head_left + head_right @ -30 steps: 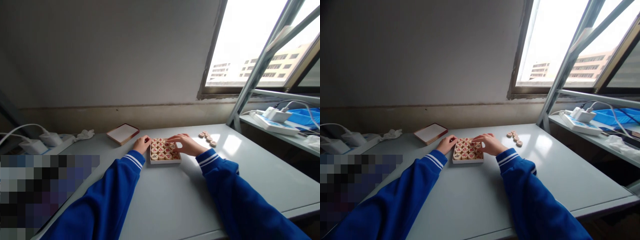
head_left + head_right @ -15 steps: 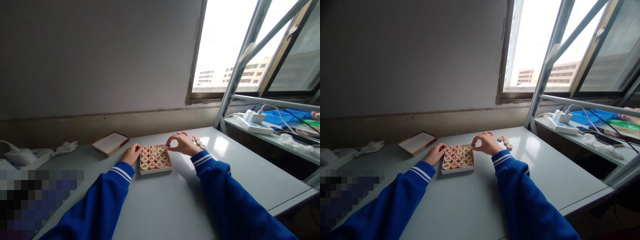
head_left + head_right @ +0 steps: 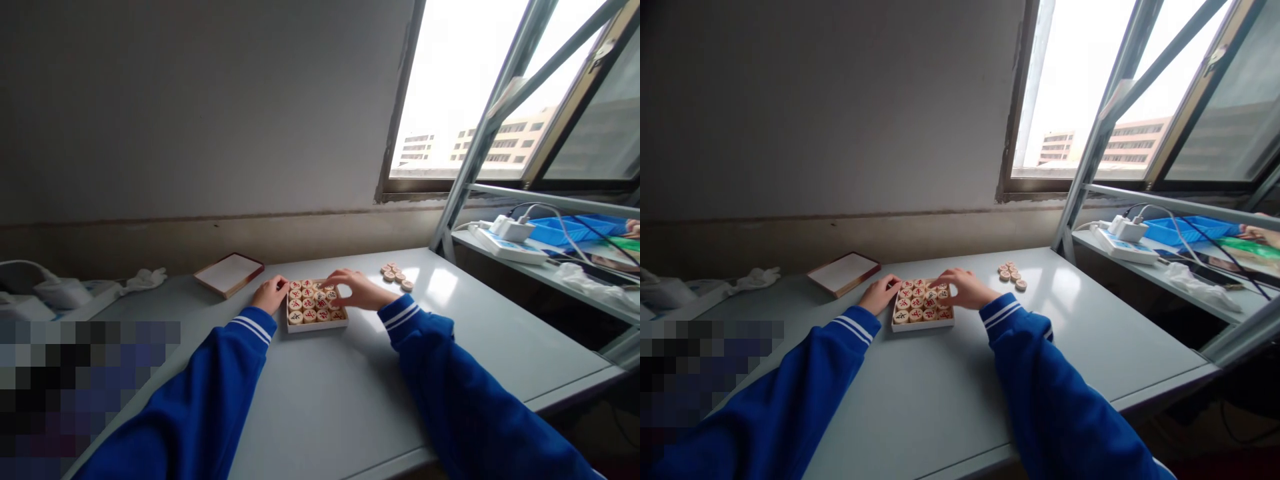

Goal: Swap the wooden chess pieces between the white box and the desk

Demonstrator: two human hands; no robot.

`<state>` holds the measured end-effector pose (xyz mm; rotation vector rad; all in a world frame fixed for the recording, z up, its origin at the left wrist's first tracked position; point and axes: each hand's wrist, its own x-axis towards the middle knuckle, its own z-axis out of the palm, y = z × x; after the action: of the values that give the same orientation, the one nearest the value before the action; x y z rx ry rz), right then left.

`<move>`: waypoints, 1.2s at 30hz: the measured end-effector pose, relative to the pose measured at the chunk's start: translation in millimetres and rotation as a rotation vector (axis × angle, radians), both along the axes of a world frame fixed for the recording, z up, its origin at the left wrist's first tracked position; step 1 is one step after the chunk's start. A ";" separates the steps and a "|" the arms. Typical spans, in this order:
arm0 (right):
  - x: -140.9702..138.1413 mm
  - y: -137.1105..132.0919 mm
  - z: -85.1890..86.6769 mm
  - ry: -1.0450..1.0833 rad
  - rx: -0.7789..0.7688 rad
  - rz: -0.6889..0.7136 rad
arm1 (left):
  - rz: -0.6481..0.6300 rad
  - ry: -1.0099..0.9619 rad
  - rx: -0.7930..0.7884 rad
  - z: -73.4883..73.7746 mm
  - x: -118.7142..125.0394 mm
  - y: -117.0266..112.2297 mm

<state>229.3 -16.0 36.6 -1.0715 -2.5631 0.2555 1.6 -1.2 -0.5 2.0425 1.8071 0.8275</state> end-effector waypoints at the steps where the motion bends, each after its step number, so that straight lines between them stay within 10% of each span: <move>1: -10.5 -4.5 -2.3 -0.022 -0.018 0.044 | 0.000 -0.003 -0.003 0.3 0.1 -0.3; 8: -15.2 -7.7 1.3 0.011 0.039 -0.036 | -0.005 -0.009 -0.006 0.7 0.7 -0.1; 19: 95.6 12.0 3.4 -0.026 0.023 -0.483 | -0.004 -0.002 0.006 -2.8 -1.5 2.2; 27: 4.2 -14.2 5.9 0.161 -0.091 0.150 | -0.007 0.006 0.015 -4.4 -2.2 3.4; 36: -20.9 -24.7 -7.3 0.163 -0.139 0.131 | -0.025 -0.022 0.020 -6.3 -2.8 6.5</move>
<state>208.5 -40.7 29.3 -0.8893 -2.5004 0.5396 -1.2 5.4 -6.8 2.0561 1.7650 0.8608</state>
